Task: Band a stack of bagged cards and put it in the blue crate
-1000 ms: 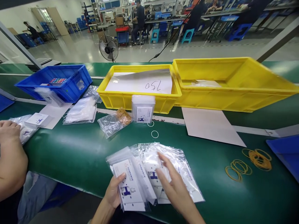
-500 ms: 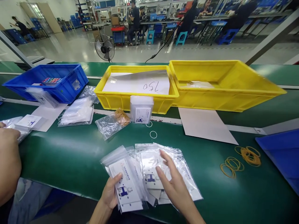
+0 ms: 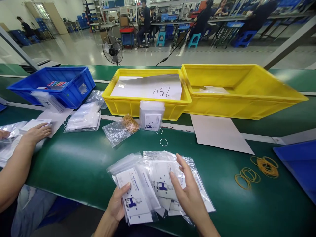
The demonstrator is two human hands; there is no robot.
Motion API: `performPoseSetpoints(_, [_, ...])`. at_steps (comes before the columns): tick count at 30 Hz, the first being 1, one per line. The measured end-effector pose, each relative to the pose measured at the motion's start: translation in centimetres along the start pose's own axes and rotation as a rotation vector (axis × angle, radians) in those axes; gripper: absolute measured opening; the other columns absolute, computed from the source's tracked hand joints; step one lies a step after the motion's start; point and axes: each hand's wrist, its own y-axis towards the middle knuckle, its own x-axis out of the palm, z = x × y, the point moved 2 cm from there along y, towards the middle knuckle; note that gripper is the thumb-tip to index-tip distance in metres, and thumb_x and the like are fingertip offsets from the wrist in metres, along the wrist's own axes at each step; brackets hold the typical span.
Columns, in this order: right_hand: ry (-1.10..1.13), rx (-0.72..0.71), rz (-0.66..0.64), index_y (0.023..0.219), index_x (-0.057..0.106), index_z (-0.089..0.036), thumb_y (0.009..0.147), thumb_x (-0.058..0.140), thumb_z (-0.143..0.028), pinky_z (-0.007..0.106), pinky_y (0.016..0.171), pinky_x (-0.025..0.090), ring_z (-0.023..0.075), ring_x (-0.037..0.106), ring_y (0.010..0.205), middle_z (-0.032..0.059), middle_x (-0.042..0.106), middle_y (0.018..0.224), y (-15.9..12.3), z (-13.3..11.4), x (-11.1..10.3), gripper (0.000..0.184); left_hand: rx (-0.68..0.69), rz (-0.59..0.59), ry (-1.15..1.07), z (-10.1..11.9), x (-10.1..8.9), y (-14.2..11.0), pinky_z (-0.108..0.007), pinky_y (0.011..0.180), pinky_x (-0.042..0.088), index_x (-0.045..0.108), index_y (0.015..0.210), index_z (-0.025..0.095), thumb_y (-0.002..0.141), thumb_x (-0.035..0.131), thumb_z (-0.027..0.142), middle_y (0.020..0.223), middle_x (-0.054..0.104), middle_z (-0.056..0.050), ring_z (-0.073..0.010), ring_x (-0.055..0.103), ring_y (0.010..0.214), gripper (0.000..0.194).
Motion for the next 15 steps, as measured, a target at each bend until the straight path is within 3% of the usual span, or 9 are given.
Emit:
performPoseSetpoints(2, [-0.017,-0.05,-0.18,0.143,0.043,-0.026,0.094,0.045,-0.059,0.041,0.092,0.05,0.0312,0.038,0.136,0.0097,0.043,0.148,-0.3,-0.6,1.5,0.059,0.003,-0.063,0.024,-0.3,0.3,0.0,-0.036,0.075,0.062,0.069,0.102,0.008,0.063,0.09,0.019,0.093,0.076,-0.014,-0.03,0.073,0.084,0.045])
performPoseSetpoints(4, [0.041,-0.122,-0.414,0.111,0.065,-0.023,0.096,0.044,-0.058,0.036,0.083,0.051,0.0285,0.058,0.11,0.0101,0.064,0.116,-0.6,-0.9,2.8,0.043,0.002,-0.114,0.057,-0.6,0.6,0.0,-0.036,0.076,0.062,0.068,0.106,0.008,0.066,0.089,0.022,0.094,0.076,-0.014,-0.0304,0.073,0.086,0.046])
performPoseSetpoints(5, [0.077,-0.149,-0.475,0.092,0.066,-0.021,0.097,0.043,-0.057,0.033,0.075,0.051,0.0256,0.061,0.093,0.0079,0.065,0.096,-0.7,-1.0,3.1,0.043,0.001,-0.122,0.067,-0.7,0.6,0.0,-0.035,0.076,0.062,0.067,0.107,0.008,0.067,0.089,0.022,0.095,0.076,-0.015,-0.0306,0.073,0.087,0.047])
performPoseSetpoints(7, [0.147,-0.141,-0.448,0.072,0.057,-0.021,0.098,0.04,-0.057,0.029,0.061,0.046,0.0193,0.055,0.067,0.0021,0.057,0.071,-0.6,-0.6,2.8,0.048,-0.004,-0.099,0.067,-0.7,0.5,0.0,-0.035,0.076,0.062,0.067,0.107,0.008,0.065,0.09,0.022,0.095,0.076,-0.015,-0.0307,0.073,0.088,0.05])
performPoseSetpoints(9, [0.204,-0.063,-0.342,0.068,0.052,-0.021,0.096,0.044,-0.06,0.028,0.055,0.041,0.0167,0.049,0.059,-0.0005,0.051,0.064,-0.3,0.0,1.7,0.049,-0.003,-0.044,0.043,-0.4,0.1,0.0,-0.035,0.075,0.062,0.068,0.105,0.007,0.062,0.092,0.021,0.095,0.076,-0.015,-0.0303,0.073,0.086,0.051])
performPoseSetpoints(11, [0.238,0.014,-0.266,0.077,0.058,-0.021,0.093,0.049,-0.061,0.028,0.055,0.043,0.0187,0.055,0.063,0.0014,0.058,0.07,0.0,0.5,0.6,0.044,0.006,0.008,0.023,-0.1,-0.3,0.1,-0.036,0.074,0.062,0.068,0.104,0.007,0.061,0.091,0.018,0.094,0.076,-0.014,-0.0296,0.073,0.084,0.05])
performPoseSetpoints(13, [0.198,0.03,-0.134,0.107,0.062,-0.022,0.092,0.051,-0.061,0.031,0.063,0.05,0.0265,0.063,0.09,0.0086,0.066,0.102,0.2,0.6,-0.1,0.043,0.021,0.026,0.016,0.1,-0.6,0.1,-0.035,0.074,0.062,0.068,0.106,0.007,0.063,0.09,0.016,0.092,0.076,-0.014,-0.0287,0.073,0.083,0.048])
performPoseSetpoints(15, [0.099,0.017,-0.003,0.14,0.043,-0.027,0.092,0.049,-0.059,0.037,0.077,0.053,0.0326,0.048,0.126,0.0121,0.05,0.14,0.1,0.4,-0.1,0.059,0.025,-0.004,0.03,0.0,-0.5,0.2,-0.035,0.075,0.062,0.066,0.112,0.008,0.067,0.087,0.015,0.094,0.076,-0.013,-0.0285,0.073,0.084,0.05])
